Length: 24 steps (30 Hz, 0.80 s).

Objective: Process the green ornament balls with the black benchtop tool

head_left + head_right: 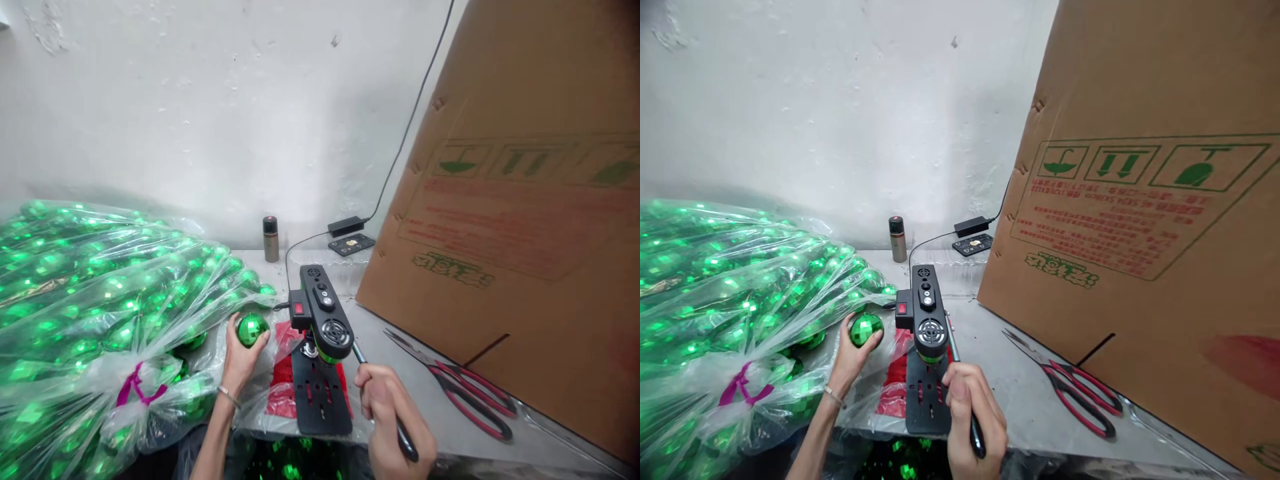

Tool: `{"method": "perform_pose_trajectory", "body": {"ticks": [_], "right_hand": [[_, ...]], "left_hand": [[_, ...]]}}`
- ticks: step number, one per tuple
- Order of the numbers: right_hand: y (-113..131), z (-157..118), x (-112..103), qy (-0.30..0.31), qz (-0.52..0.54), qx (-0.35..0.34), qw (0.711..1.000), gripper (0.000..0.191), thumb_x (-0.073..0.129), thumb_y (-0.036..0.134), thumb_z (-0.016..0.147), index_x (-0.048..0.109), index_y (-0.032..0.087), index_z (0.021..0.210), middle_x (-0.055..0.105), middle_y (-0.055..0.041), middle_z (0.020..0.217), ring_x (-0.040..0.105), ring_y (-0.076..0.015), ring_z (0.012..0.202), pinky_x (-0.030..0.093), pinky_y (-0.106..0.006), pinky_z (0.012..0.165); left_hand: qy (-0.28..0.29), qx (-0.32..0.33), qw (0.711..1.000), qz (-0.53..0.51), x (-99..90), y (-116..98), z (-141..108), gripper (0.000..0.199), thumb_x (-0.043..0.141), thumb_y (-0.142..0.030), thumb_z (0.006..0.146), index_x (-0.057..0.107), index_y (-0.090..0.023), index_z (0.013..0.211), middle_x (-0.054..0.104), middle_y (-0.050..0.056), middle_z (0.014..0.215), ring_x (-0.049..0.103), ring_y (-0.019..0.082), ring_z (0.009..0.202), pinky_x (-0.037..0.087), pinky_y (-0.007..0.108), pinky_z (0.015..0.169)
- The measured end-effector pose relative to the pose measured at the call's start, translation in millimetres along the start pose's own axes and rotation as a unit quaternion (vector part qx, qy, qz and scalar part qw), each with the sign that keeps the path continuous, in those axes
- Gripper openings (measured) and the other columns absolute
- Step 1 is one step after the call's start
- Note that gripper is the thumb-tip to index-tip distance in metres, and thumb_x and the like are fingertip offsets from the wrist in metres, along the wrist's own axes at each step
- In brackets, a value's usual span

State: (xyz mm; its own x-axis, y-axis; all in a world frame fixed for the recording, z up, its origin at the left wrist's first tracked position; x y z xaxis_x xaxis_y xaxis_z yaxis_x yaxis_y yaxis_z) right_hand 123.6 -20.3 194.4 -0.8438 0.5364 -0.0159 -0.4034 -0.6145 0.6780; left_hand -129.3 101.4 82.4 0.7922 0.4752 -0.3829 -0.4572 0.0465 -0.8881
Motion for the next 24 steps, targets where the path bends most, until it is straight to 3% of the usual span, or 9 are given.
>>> {"method": "perform_pose_trajectory", "body": {"ticks": [3,5,7,10,13,16,20,24], "right_hand": [[5.1,3.2,1.6,-0.009,0.001,-0.007,1.0,0.033,0.053,0.02,0.112,0.061,0.022,0.079,0.06,0.0002,0.072,0.052,-0.0124,0.055,0.04,-0.027,0.05],[7.9,5.1,1.8,-0.003,0.004,-0.004,1.0,0.033,0.053,0.018,0.111,0.061,0.022,0.08,0.061,-0.0003,0.073,0.054,-0.0127,0.057,0.041,-0.026,0.052],[10.3,6.9,1.2,0.005,0.009,0.0,1.0,0.033,0.051,0.017,0.112,0.06,0.022,0.08,0.062,0.0003,0.075,0.054,-0.0118,0.058,0.041,-0.025,0.053],[13.2,9.0,0.5,0.017,0.014,0.01,1.0,0.034,0.05,0.015,0.112,0.058,0.022,0.08,0.061,0.0018,0.075,0.052,-0.0103,0.059,0.04,-0.024,0.054],[15.3,10.5,0.1,0.025,0.014,0.008,1.0,0.031,0.05,0.014,0.112,0.058,0.023,0.083,0.06,0.0026,0.076,0.05,-0.0099,0.058,0.04,-0.024,0.054],[16.4,11.1,-0.7,0.034,0.007,-0.001,0.999,0.029,0.049,0.013,0.112,0.059,0.023,0.087,0.061,0.0027,0.077,0.047,-0.0096,0.057,0.038,-0.024,0.053],[16.4,10.4,-2.4,0.038,0.002,-0.01,0.999,0.029,0.049,0.012,0.111,0.058,0.023,0.086,0.062,0.0011,0.078,0.049,-0.0104,0.058,0.04,-0.024,0.053],[16.0,9.5,-2.6,0.041,-0.006,-0.01,0.999,0.028,0.048,0.011,0.11,0.058,0.023,0.087,0.061,0.0012,0.078,0.047,-0.0101,0.056,0.039,-0.024,0.052]], "left_hand": [[0.025,-0.035,0.996,-0.073,-19.1,-0.6,-44.0,0.095,0.088,-0.067,0.07,0.045,-0.024,0.142,0.071,0.014,0.13,0.079,0.034,0.112,0.064,0.052,0.1],[0.077,-0.055,0.99,-0.103,-24.4,0.5,-70.8,0.086,0.087,-0.07,0.069,0.05,-0.025,0.133,0.076,0.01,0.118,0.08,0.033,0.103,0.067,0.05,0.093],[0.129,-0.064,0.984,-0.102,-22.6,1.0,-92.0,0.071,0.08,-0.07,0.076,0.057,-0.026,0.127,0.079,0.009,0.112,0.081,0.033,0.101,0.067,0.048,0.091],[0.164,-0.052,0.983,-0.065,-8.4,-1.0,-111.0,0.06,0.073,-0.063,0.085,0.063,-0.025,0.13,0.08,0.011,0.127,0.079,0.036,0.119,0.064,0.05,0.104],[0.177,-0.028,0.983,-0.036,13.8,-6.6,-116.6,0.071,0.079,-0.054,0.08,0.059,-0.024,0.142,0.075,0.014,0.142,0.073,0.038,0.134,0.058,0.056,0.116],[0.187,-0.014,0.982,-0.024,31.6,-13.3,-113.3,0.076,0.086,-0.045,0.074,0.057,-0.024,0.142,0.076,0.014,0.137,0.076,0.038,0.126,0.061,0.058,0.111],[0.191,0.045,0.98,-0.024,41.0,-22.3,-105.7,0.069,0.089,-0.038,0.07,0.062,-0.022,0.132,0.076,0.015,0.129,0.076,0.041,0.124,0.062,0.061,0.108],[0.204,0.112,0.973,-0.008,49.7,-25.2,-107.2,0.068,0.085,-0.031,0.072,0.064,-0.024,0.136,0.075,0.014,0.128,0.075,0.04,0.122,0.063,0.063,0.107]]}}
Point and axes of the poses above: each hand's wrist, its own z-axis towards the middle knuckle, its own x-axis out of the palm, y = z × x, the point moved 3 cm from there along z, towards the middle knuckle
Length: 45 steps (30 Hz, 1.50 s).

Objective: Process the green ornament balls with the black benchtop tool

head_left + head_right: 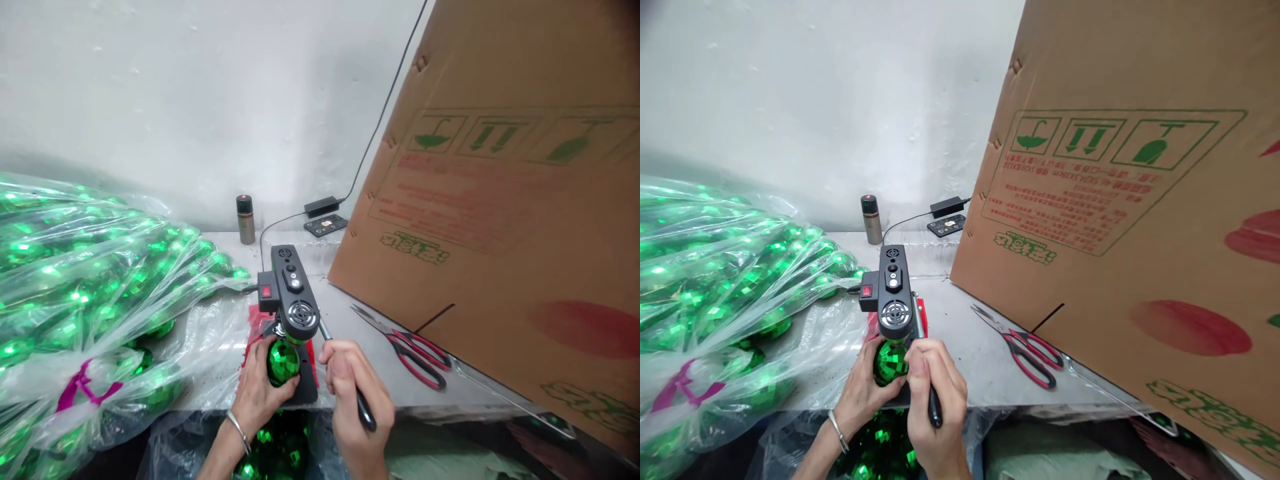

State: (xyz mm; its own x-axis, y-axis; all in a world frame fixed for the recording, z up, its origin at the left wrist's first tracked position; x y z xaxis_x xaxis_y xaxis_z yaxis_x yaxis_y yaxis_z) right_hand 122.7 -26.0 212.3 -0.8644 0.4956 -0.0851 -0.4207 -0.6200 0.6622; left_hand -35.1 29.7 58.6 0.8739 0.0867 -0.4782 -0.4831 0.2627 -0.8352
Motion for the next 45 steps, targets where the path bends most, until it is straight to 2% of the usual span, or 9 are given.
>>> {"method": "perform_pose_trajectory", "body": {"ticks": [5,11,17,19,22,28,35,40,45], "right_hand": [[1.4,0.3,-0.9,0.006,-0.001,0.003,1.0,0.028,0.048,0.01,0.11,0.057,0.023,0.088,0.061,0.002,0.078,0.048,-0.0095,0.057,0.039,-0.023,0.053],[3.2,2.8,-2.7,0.016,-0.008,0.001,1.0,0.027,0.048,0.009,0.109,0.057,0.024,0.088,0.061,0.0023,0.078,0.047,-0.0094,0.057,0.038,-0.023,0.053],[0.4,0.6,-3.1,0.009,-0.002,0.01,1.0,0.027,0.049,0.01,0.11,0.058,0.023,0.088,0.062,0.0012,0.079,0.049,-0.0101,0.058,0.038,-0.024,0.052],[-0.2,0.1,-3.2,0.01,-0.002,0.017,1.0,0.027,0.049,0.011,0.11,0.058,0.023,0.088,0.062,0.0011,0.079,0.048,-0.0101,0.057,0.037,-0.024,0.051],[0.0,-0.1,-2.9,0.008,0.001,0.013,1.0,0.03,0.049,0.01,0.11,0.057,0.023,0.085,0.061,0.0009,0.077,0.055,-0.0109,0.063,0.04,-0.024,0.054],[-4.3,-5.5,-2.5,-0.006,0.005,0.011,1.0,0.033,0.05,0.012,0.112,0.061,0.021,0.083,0.06,-0.0003,0.077,0.062,-0.0124,0.068,0.044,-0.024,0.057],[-18.5,-21.6,2.2,-0.049,0.022,0.002,0.999,0.036,0.051,0.018,0.112,0.058,0.021,0.077,0.062,-0.0005,0.074,0.055,-0.0112,0.056,0.041,-0.024,0.049],[-24.4,-27.3,7.5,-0.085,0.018,-0.022,0.996,0.038,0.05,0.021,0.113,0.058,0.021,0.076,0.063,0.0001,0.074,0.058,-0.0113,0.058,0.042,-0.024,0.051],[-26.5,-29.8,7.2,-0.086,0.022,-0.025,0.996,0.038,0.05,0.02,0.114,0.059,0.021,0.076,0.062,0.0001,0.076,0.057,-0.0106,0.06,0.041,-0.024,0.052]], "left_hand": [[-0.028,0.004,0.998,0.052,12.8,-1.3,0.8,0.069,0.084,-0.03,0.071,0.063,-0.024,0.136,0.072,0.013,0.123,0.074,0.04,0.119,0.064,0.062,0.104],[0.007,-0.009,0.993,0.121,15.1,-10.1,6.4,0.07,0.085,-0.031,0.069,0.065,-0.022,0.135,0.07,0.014,0.12,0.072,0.043,0.117,0.062,0.062,0.102],[0.035,-0.006,0.999,0.036,19.7,-12.5,4.7,0.059,0.088,-0.034,0.074,0.068,-0.023,0.128,0.076,0.013,0.121,0.074,0.04,0.116,0.061,0.061,0.103],[0.035,-0.023,0.999,-0.017,22.4,-7.1,0.5,0.063,0.088,-0.034,0.076,0.065,-0.022,0.134,0.076,0.014,0.128,0.075,0.038,0.119,0.061,0.059,0.106],[0.028,-0.038,0.997,-0.061,26.1,3.4,-4.7,0.077,0.091,-0.033,0.072,0.062,-0.02,0.141,0.075,0.014,0.132,0.075,0.037,0.121,0.062,0.058,0.107],[0.007,-0.026,0.999,-0.027,32.1,11.4,-4.7,0.085,0.095,-0.032,0.065,0.064,-0.019,0.142,0.077,0.014,0.128,0.076,0.039,0.12,0.063,0.059,0.106],[0.003,-0.011,1.0,-0.022,33.7,8.1,-6.2,0.082,0.094,-0.027,0.065,0.065,-0.02,0.142,0.076,0.014,0.132,0.075,0.038,0.122,0.063,0.059,0.107],[0.003,-0.024,0.999,-0.025,32.8,6.1,-6.5,0.081,0.093,-0.026,0.065,0.065,-0.02,0.141,0.076,0.014,0.132,0.075,0.038,0.123,0.063,0.06,0.109],[0.014,-0.046,0.998,-0.044,32.3,3.6,-6.0,0.078,0.092,-0.026,0.067,0.066,-0.02,0.14,0.076,0.014,0.132,0.075,0.038,0.124,0.062,0.06,0.11]]}}
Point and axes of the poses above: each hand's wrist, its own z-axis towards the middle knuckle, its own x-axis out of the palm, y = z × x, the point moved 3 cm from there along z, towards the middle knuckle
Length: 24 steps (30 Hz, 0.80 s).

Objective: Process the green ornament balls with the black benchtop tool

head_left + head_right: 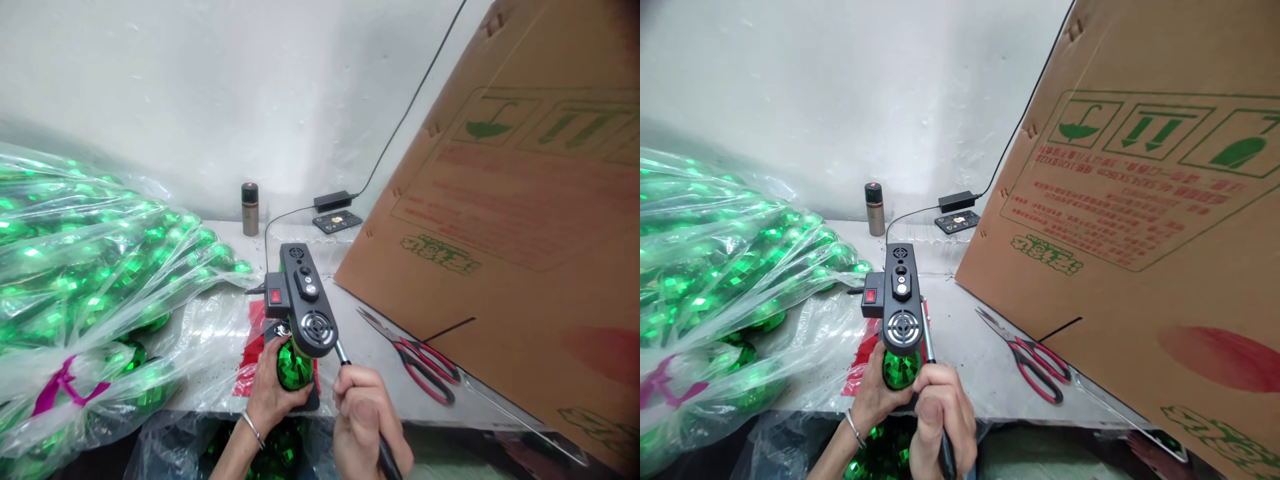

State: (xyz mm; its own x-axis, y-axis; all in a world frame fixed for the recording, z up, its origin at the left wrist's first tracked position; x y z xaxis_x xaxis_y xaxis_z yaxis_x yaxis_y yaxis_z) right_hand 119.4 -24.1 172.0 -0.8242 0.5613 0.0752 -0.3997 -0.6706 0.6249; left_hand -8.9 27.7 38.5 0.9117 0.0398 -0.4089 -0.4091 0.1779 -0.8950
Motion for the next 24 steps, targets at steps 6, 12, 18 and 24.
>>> {"method": "perform_pose_trajectory", "body": {"ticks": [6,12,18,24], "right_hand": [[-1.5,0.6,-1.5,0.026,0.009,-0.001,1.0,0.038,0.048,0.02,0.115,0.057,0.021,0.078,0.063,0.0015,0.079,0.058,-0.0093,0.064,0.043,-0.023,0.054],[-5.5,-3.9,-3.2,0.023,0.011,-0.001,1.0,0.036,0.05,0.021,0.115,0.057,0.021,0.079,0.063,0.0013,0.079,0.058,-0.0102,0.065,0.043,-0.024,0.056],[-8.6,-7.5,-4.8,0.031,0.017,-0.001,0.999,0.036,0.049,0.02,0.115,0.056,0.021,0.08,0.063,0.0023,0.079,0.06,-0.0096,0.067,0.045,-0.024,0.06],[-11.6,-9.9,-5.1,0.025,0.018,-0.004,1.0,0.033,0.05,0.019,0.113,0.058,0.022,0.08,0.063,0.0014,0.078,0.06,-0.0116,0.064,0.044,-0.026,0.058]], "left_hand": [[0.006,-0.022,1.0,-0.021,-1.0,-1.3,0.2,0.078,0.09,-0.027,0.066,0.065,-0.018,0.139,0.076,0.015,0.132,0.075,0.038,0.125,0.061,0.061,0.112],[-0.004,-0.022,0.999,-0.025,0.7,-0.3,-0.2,0.077,0.089,-0.029,0.067,0.065,-0.019,0.139,0.077,0.014,0.129,0.075,0.039,0.123,0.061,0.061,0.11],[-0.01,-0.011,1.0,-0.024,1.5,0.4,0.3,0.077,0.088,-0.03,0.066,0.064,-0.018,0.138,0.077,0.014,0.126,0.076,0.039,0.12,0.063,0.061,0.107],[-0.01,-0.014,1.0,-0.018,1.8,-0.2,0.0,0.076,0.089,-0.029,0.066,0.065,-0.021,0.138,0.077,0.012,0.127,0.076,0.037,0.12,0.062,0.059,0.108]]}}
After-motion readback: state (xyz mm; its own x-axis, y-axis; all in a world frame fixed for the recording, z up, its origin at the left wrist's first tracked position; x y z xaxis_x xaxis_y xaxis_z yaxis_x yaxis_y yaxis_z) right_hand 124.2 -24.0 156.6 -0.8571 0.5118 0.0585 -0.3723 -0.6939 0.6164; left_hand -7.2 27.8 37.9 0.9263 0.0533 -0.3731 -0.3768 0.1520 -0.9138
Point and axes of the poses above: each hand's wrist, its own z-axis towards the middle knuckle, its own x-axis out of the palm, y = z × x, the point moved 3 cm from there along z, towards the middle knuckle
